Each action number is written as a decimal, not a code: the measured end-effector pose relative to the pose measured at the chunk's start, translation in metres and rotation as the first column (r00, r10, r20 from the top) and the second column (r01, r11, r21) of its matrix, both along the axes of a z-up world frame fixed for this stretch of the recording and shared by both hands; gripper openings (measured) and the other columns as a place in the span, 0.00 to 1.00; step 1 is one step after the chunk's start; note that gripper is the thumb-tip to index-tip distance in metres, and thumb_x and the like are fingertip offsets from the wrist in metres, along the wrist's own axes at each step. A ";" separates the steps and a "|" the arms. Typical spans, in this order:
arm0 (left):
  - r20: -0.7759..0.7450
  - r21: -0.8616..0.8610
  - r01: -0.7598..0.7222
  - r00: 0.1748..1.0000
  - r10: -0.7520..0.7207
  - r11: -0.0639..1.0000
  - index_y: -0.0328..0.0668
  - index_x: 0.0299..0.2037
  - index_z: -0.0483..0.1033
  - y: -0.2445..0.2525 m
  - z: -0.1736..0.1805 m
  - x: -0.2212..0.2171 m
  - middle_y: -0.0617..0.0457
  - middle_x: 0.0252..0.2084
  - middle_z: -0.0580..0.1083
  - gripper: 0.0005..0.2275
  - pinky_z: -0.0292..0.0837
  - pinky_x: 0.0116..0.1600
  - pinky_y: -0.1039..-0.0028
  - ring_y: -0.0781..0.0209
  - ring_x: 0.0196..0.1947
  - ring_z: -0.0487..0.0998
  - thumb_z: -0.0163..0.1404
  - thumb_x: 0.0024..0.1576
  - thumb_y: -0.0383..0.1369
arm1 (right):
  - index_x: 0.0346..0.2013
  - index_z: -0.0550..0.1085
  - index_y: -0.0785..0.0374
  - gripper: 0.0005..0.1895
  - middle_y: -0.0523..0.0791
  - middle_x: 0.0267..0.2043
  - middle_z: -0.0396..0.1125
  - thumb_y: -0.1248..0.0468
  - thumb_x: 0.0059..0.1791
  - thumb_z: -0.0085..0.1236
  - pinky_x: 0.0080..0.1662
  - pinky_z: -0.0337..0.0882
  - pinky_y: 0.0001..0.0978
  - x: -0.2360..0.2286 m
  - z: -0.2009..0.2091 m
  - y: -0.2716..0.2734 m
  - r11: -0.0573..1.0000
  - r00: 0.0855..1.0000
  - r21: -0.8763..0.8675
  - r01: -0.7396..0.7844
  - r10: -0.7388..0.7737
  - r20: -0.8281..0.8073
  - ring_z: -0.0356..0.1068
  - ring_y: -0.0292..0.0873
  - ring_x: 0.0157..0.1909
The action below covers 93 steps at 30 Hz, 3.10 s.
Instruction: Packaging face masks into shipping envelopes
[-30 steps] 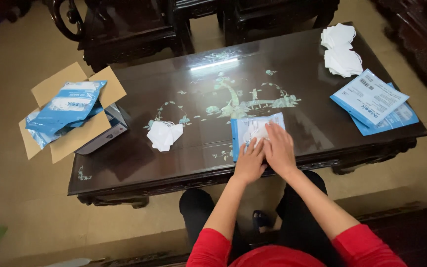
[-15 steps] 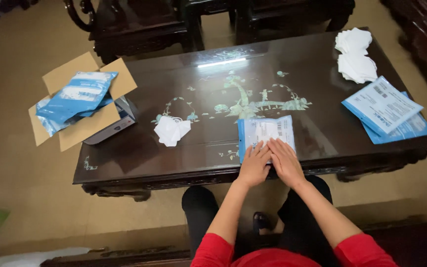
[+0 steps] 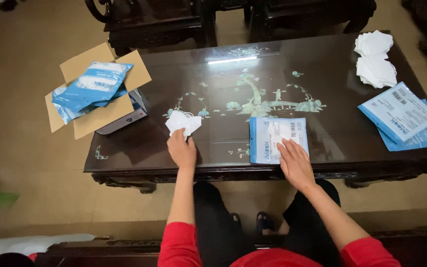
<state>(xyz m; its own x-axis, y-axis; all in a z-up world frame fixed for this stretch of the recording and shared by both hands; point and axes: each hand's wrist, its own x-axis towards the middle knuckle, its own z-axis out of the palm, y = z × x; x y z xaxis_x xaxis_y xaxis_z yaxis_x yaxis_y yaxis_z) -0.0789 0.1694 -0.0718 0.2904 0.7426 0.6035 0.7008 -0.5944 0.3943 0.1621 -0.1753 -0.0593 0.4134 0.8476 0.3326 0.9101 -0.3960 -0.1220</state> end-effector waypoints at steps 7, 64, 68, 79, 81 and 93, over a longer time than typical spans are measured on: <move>-0.310 -0.171 -0.091 0.950 0.034 0.981 0.62 0.52 0.78 0.038 -0.012 -0.005 0.62 0.52 0.75 0.19 0.76 0.49 0.59 0.52 0.51 0.75 0.61 0.50 0.47 | 0.72 0.60 0.47 0.26 0.42 0.76 0.53 0.51 0.58 0.35 0.76 0.45 0.44 0.002 -0.002 0.001 1.000 1.000 0.006 0.001 -0.001 -0.014 0.49 0.47 0.78; 0.655 -0.699 0.707 0.693 -0.300 0.108 0.45 0.72 0.57 -0.205 0.162 0.020 0.33 0.73 0.57 0.37 0.53 0.72 0.48 0.34 0.75 0.50 0.61 0.52 0.28 | 0.60 0.76 0.58 0.24 0.58 0.53 0.74 0.70 0.48 0.60 0.60 0.73 0.52 -0.074 0.176 -0.002 0.992 0.337 -0.121 0.044 -0.129 -0.933 0.74 0.60 0.57; 0.638 -0.737 0.654 0.588 -0.497 -0.171 0.42 0.74 0.49 -0.216 0.175 0.013 0.34 0.67 0.62 0.47 0.58 0.69 0.54 0.41 0.68 0.59 0.65 0.43 0.28 | 0.54 0.78 0.51 0.23 0.59 0.41 0.76 0.62 0.43 0.59 0.53 0.72 0.49 -0.088 0.218 0.003 0.956 0.493 -0.150 -0.252 -0.006 -0.870 0.76 0.59 0.51; 0.574 -0.735 0.666 0.710 0.408 -0.126 0.26 0.62 0.64 -0.182 0.140 0.023 0.32 0.51 0.78 0.19 0.79 0.51 0.54 0.45 0.48 0.83 0.50 0.62 0.24 | 0.47 0.78 0.46 0.16 0.43 0.43 0.76 0.50 0.46 0.64 0.50 0.77 0.41 -0.028 0.085 0.061 0.973 0.657 -0.095 0.209 -0.212 -0.724 0.78 0.44 0.47; 0.578 -0.730 0.683 0.609 0.544 0.011 0.28 0.64 0.66 -0.183 0.154 0.036 0.34 0.57 0.74 0.28 0.77 0.57 0.54 0.46 0.57 0.78 0.62 0.53 0.27 | 0.41 0.76 0.51 0.20 0.46 0.38 0.75 0.41 0.48 0.56 0.49 0.74 0.49 -0.030 0.077 0.073 0.954 0.780 -0.236 0.183 -0.287 -0.556 0.77 0.53 0.47; 0.461 -0.887 0.454 0.856 0.235 0.087 0.39 0.58 0.76 -0.145 0.000 0.139 0.44 0.49 0.79 0.30 0.77 0.54 0.59 0.52 0.53 0.80 0.70 0.44 0.35 | 0.34 0.76 0.53 0.18 0.47 0.41 0.67 0.44 0.50 0.49 0.49 0.74 0.52 -0.032 0.053 0.077 0.945 0.858 -0.281 0.170 -0.282 -0.430 0.75 0.58 0.47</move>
